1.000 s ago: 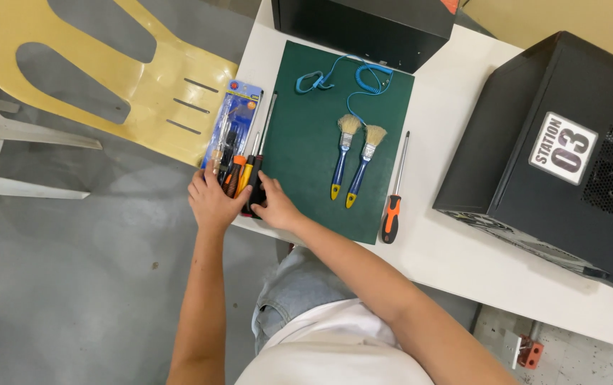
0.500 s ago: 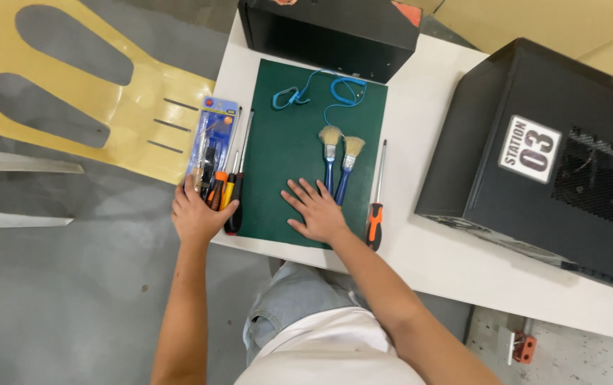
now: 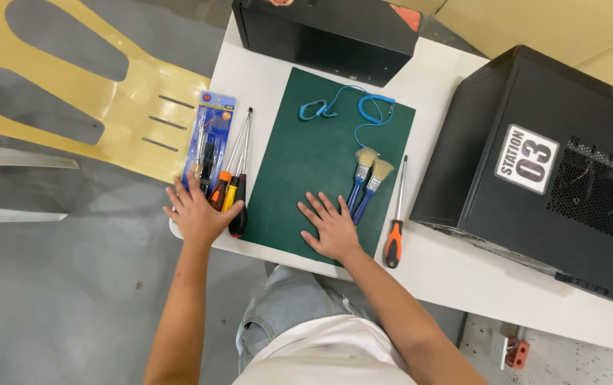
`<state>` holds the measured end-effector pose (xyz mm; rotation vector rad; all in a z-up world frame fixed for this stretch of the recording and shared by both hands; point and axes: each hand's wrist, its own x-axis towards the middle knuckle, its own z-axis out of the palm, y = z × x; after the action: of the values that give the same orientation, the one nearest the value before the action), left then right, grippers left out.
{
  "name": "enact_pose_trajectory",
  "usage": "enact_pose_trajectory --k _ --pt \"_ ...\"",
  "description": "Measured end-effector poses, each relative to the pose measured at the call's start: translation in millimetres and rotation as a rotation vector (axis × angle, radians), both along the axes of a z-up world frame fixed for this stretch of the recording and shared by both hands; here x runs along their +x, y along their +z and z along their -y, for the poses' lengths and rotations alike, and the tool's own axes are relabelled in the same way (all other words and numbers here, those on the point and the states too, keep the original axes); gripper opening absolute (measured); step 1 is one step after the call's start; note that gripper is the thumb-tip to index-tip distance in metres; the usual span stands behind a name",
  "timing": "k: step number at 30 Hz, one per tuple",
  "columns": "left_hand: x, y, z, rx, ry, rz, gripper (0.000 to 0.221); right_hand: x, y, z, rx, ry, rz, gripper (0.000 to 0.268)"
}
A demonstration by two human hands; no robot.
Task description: The person uses a screwdriver to remove a screw from the back of a computer case, cleans the exterior panel with a brush, and then slides the panel off.
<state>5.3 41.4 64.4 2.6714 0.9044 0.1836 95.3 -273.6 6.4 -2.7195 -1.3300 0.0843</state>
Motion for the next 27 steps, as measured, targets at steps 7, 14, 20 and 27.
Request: enact_pose_trajectory --k 7,14,20,27 --pt "6 -11 4 -0.023 -0.002 -0.142 0.140 3 -3 0 0.002 0.041 0.039 0.073" --pt "3 -13 3 0.033 -0.067 -0.152 0.135 1 -9 -2 0.027 0.038 0.057 0.074" --pt "-1 -7 6 0.061 -0.136 -0.127 0.130 3 1 17 0.178 0.016 0.083 0.060" --pt "6 -13 72 0.240 -0.331 0.199 0.084 12 35 93 0.234 -0.732 0.004 0.042"
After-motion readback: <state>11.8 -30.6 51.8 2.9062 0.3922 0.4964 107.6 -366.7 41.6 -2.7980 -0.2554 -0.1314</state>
